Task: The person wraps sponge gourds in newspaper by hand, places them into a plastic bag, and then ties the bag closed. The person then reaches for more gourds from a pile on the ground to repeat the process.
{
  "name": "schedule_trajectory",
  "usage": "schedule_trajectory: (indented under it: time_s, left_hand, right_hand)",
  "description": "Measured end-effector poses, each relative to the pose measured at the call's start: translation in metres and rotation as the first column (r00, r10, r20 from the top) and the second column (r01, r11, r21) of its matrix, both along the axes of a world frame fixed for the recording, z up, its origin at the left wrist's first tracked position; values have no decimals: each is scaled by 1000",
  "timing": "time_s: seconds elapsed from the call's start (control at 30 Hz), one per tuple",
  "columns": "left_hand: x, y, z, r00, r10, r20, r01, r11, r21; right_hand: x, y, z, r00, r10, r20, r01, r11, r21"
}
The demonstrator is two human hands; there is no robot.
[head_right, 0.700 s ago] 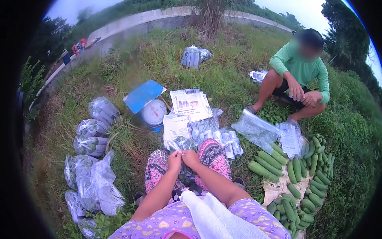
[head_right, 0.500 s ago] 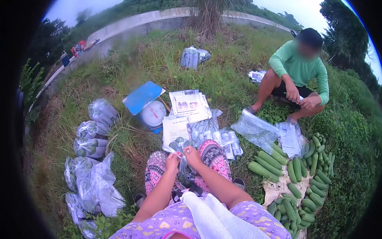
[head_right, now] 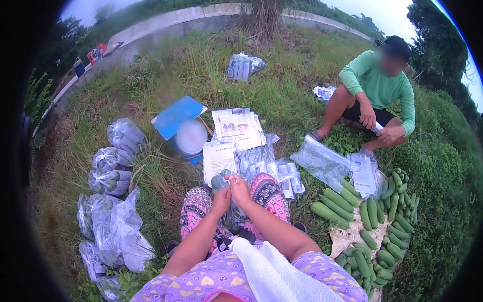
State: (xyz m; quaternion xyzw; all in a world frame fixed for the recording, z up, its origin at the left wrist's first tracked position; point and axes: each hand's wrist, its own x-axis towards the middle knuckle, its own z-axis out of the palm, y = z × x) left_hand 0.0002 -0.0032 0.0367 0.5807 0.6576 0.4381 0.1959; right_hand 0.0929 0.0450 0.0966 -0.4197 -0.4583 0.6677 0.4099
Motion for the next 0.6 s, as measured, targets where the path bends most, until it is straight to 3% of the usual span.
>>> schedule_trajectory:
  time_s: [0.07, 0.17, 0.3, 0.37, 0.4, 0.47, 0.5, 0.6]
  left_hand:
    - [1, -4, 6, 998, -68, -12, 66, 994, -86]
    - [4, -10, 24, 988, -148, -45, 140, 980, -140]
    - [1, -4, -8, 993, -97, 61, 102, 991, -84]
    - [4, 3, -20, 985, -32, 167, 15, 995, 102]
    - [6, 4, -22, 975, -7, 224, -37, 981, 190]
    - [-1, 2, -22, 959, 16, 282, -6, 999, -38]
    - [-5, 1, -23, 951, 32, 308, 16, 989, -150]
    - [-5, 4, -23, 972, 85, 221, -39, 978, -204]
  right_hand:
    - [-13, 4, -14, 1000, -14, 18, 13, 999, 48]
    - [-24, 6, -12, 998, -54, -29, 54, 998, -25]
    - [-21, -1, -3, 982, 153, 108, -161, 985, 67]
    - [-15, 3, -1, 934, 285, 216, -325, 929, 179]
    - [-9, 8, 0, 897, 283, 340, -396, 856, 333]
    - [10, 21, -1, 801, 201, 564, -551, 614, 564]
    - [17, 27, -2, 734, 131, 666, -622, 522, 583]
    - [45, 25, -1, 478, -183, 859, -787, 345, 512]
